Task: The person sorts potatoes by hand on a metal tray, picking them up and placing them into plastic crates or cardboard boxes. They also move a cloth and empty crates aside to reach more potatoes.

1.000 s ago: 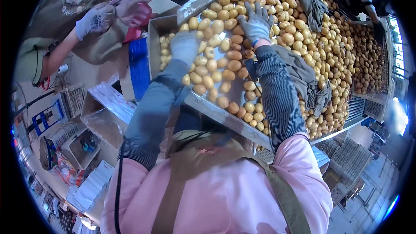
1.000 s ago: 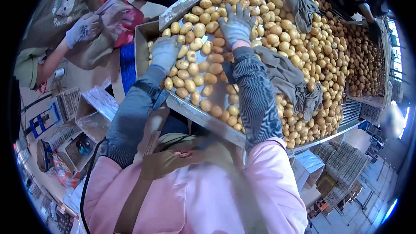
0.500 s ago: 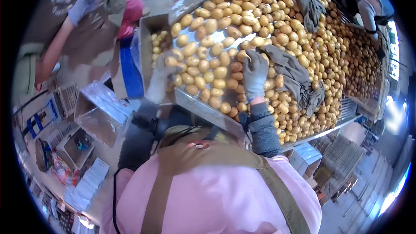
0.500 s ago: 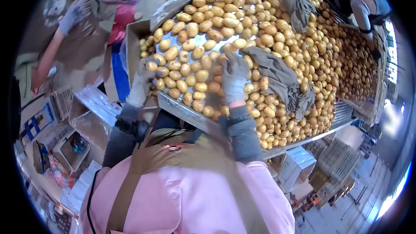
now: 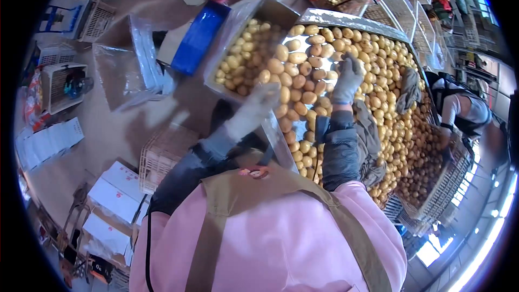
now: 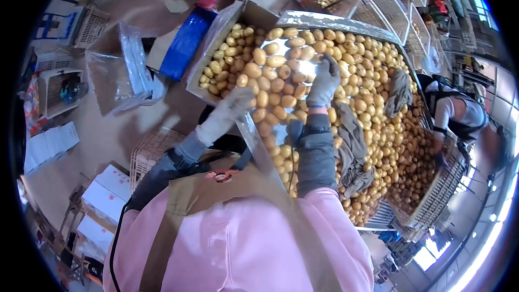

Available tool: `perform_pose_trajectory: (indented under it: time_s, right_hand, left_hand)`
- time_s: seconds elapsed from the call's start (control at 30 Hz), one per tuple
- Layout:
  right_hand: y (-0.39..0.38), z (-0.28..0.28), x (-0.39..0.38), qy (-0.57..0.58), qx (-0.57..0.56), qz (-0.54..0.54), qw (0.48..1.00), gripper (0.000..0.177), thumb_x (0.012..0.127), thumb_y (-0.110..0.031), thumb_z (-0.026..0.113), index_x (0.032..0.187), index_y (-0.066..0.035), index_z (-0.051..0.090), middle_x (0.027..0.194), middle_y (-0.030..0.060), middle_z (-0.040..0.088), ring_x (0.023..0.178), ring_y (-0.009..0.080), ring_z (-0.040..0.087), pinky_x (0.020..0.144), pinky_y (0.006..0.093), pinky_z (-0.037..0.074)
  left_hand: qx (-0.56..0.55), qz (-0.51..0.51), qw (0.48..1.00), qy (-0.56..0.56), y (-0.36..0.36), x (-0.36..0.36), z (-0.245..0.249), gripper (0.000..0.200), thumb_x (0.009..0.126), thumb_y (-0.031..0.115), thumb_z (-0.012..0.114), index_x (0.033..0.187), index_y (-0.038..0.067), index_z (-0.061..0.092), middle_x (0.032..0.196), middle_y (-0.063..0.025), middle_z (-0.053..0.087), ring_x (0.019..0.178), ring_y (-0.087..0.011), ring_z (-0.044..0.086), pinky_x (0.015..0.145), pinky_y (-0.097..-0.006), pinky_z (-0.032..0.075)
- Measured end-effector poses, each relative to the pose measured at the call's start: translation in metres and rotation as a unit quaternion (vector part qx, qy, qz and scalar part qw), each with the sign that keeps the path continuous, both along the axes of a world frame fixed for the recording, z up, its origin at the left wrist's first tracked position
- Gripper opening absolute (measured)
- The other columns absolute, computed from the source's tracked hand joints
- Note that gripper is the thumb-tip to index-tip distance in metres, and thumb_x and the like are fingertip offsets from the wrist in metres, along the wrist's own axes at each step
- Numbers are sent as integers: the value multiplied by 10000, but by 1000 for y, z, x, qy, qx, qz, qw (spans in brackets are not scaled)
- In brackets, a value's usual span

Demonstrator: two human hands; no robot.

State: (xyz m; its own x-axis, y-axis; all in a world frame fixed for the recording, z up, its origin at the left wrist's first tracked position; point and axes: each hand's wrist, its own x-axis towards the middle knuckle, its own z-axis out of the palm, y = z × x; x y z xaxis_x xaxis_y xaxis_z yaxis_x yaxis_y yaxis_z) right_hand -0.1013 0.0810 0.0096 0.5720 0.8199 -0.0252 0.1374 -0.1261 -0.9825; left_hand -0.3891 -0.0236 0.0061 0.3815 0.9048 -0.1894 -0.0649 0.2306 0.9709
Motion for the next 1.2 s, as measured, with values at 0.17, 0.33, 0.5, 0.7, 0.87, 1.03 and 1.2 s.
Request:
perform_pose_trajectory:
  time_s: [0.17,0.33,0.5,0.7,0.87,1.03,1.2]
  right_hand:
    - [-87,-29,-33,-423,-106,224,871,449,1005,-298,554,1371,-38,559,1385,168,576,1292,326,520,1105,433,373]
    - [-118,-43,-59,-646,-159,262,699,680,965,-465,530,1553,-164,371,1616,89,342,1473,332,305,1198,481,217]
    - [-111,-50,-44,-654,-133,272,693,595,1017,-430,472,1556,-202,367,1606,79,351,1468,339,306,1202,481,221]
    - [-109,-53,-36,-655,-106,303,683,574,1001,-354,506,1527,-148,406,1562,167,392,1428,398,358,1187,493,274]
    - [-105,-49,-40,-653,-125,316,677,582,979,-292,533,1501,-62,417,1532,215,412,1407,400,391,1173,481,308]
    - [-102,-59,-43,-653,-142,286,687,669,924,-265,566,1518,-35,361,1519,205,426,1412,382,384,1173,485,286]
    - [-108,-54,-59,-657,-175,261,685,707,905,-290,575,1530,-58,340,1558,138,398,1433,325,359,1171,485,247]
  left_hand:
    - [11,-93,995,39,-31,27,-7,406,1045,285,549,1349,16,566,1183,-116,656,1100,-235,617,969,-338,489]
    - [-132,236,957,107,-107,-148,-72,302,1039,173,539,1291,20,601,1106,-72,689,953,-136,643,818,-276,529]
    - [-266,297,725,561,-330,-405,-271,275,951,264,533,1044,74,708,947,-168,717,908,-339,685,823,-458,539]
    - [-334,188,698,605,-365,-482,-192,495,967,360,516,1318,14,566,1279,-259,616,1245,-404,557,1064,-440,429]
    - [-442,82,680,579,-326,-494,-215,788,937,649,451,1508,108,409,1531,-235,423,1438,-351,398,1170,-611,238]
    - [-390,163,735,530,-347,-509,-278,697,943,547,599,1332,-31,565,1330,-288,594,1248,-429,560,1024,-435,463]
    - [-404,-10,683,609,-332,-458,-237,599,960,578,545,1327,109,604,1138,-265,675,1070,-441,649,893,-498,525]
